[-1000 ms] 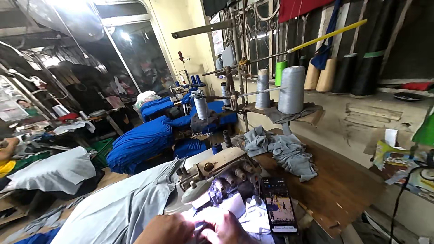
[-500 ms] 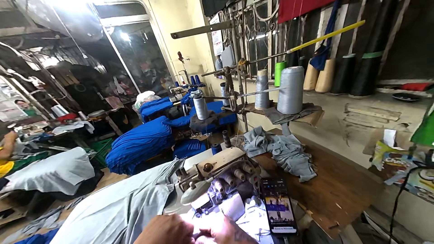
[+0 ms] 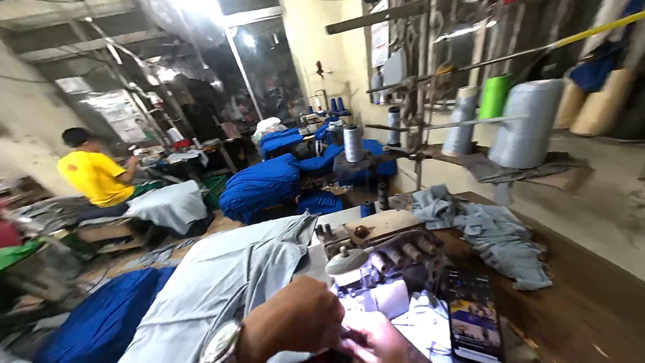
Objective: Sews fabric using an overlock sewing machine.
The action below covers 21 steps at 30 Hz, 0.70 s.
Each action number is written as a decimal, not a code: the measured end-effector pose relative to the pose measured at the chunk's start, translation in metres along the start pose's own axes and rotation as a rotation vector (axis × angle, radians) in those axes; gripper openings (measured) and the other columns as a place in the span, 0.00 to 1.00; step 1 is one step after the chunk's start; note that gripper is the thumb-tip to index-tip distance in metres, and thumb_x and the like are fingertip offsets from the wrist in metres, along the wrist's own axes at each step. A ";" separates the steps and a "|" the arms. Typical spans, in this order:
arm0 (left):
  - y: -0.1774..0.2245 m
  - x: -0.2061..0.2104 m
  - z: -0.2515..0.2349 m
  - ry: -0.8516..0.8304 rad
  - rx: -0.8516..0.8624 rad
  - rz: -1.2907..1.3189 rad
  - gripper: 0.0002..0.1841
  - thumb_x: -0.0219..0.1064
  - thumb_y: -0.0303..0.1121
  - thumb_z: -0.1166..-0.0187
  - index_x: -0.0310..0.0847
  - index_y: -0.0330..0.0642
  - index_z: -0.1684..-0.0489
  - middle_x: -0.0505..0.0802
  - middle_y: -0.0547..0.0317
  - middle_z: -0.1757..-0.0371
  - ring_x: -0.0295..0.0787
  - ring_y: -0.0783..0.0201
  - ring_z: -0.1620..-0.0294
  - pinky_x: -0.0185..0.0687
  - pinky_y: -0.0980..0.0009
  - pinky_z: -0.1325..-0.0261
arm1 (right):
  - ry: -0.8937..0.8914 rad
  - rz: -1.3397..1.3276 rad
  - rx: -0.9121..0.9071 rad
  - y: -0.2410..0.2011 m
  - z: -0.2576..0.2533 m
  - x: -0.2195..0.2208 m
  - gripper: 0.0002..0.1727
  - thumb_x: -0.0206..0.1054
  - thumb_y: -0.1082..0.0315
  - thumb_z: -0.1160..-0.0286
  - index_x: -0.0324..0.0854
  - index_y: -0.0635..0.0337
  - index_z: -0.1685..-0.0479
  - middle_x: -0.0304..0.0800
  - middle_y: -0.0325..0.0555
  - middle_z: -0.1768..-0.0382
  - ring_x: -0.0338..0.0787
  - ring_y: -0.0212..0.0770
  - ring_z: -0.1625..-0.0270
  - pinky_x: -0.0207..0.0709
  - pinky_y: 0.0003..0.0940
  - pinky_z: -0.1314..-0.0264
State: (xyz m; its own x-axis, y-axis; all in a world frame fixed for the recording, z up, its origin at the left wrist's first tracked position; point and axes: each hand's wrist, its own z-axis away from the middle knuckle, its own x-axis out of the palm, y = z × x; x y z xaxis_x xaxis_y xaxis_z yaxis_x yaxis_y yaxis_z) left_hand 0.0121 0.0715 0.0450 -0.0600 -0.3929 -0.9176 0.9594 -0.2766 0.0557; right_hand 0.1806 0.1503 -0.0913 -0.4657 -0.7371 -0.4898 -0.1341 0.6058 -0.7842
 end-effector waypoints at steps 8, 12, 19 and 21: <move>-0.015 0.013 -0.013 0.090 0.166 -0.029 0.20 0.72 0.51 0.23 0.86 0.40 0.69 0.87 0.49 0.75 0.89 0.46 0.70 0.79 0.43 0.68 | 0.099 -0.107 0.032 0.012 0.028 0.012 0.16 0.66 0.62 0.16 0.90 0.68 0.59 0.93 0.53 0.66 0.93 0.41 0.66 0.88 0.41 0.56; -0.019 0.014 -0.013 0.125 0.162 -0.081 0.17 0.76 0.48 0.29 0.84 0.44 0.72 0.85 0.54 0.79 0.87 0.50 0.75 0.77 0.48 0.75 | 0.106 -0.133 0.002 0.018 0.024 0.011 0.15 0.66 0.63 0.16 0.90 0.68 0.60 0.94 0.54 0.64 0.93 0.39 0.62 0.88 0.37 0.53; -0.013 0.003 -0.011 0.128 0.124 -0.117 0.17 0.71 0.46 0.25 0.81 0.46 0.81 0.79 0.57 0.85 0.80 0.53 0.83 0.69 0.53 0.82 | 0.120 -0.224 -0.021 0.028 0.015 0.011 0.19 0.66 0.60 0.15 0.90 0.70 0.61 0.93 0.56 0.65 0.91 0.38 0.61 0.85 0.32 0.52; -0.017 0.004 -0.012 0.136 0.163 -0.125 0.17 0.70 0.46 0.24 0.81 0.47 0.80 0.80 0.58 0.84 0.81 0.53 0.82 0.69 0.54 0.82 | 0.122 -0.232 -0.028 0.030 0.015 0.011 0.20 0.66 0.59 0.15 0.90 0.71 0.62 0.92 0.56 0.65 0.91 0.37 0.61 0.84 0.31 0.52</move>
State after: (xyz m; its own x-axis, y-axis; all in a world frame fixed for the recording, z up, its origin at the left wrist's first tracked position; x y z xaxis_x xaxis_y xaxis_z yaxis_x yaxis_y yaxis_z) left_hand -0.0015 0.0850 0.0360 -0.1274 -0.2284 -0.9652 0.8889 -0.4580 -0.0089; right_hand 0.1851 0.1557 -0.1257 -0.5211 -0.8169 -0.2472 -0.2733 0.4341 -0.8584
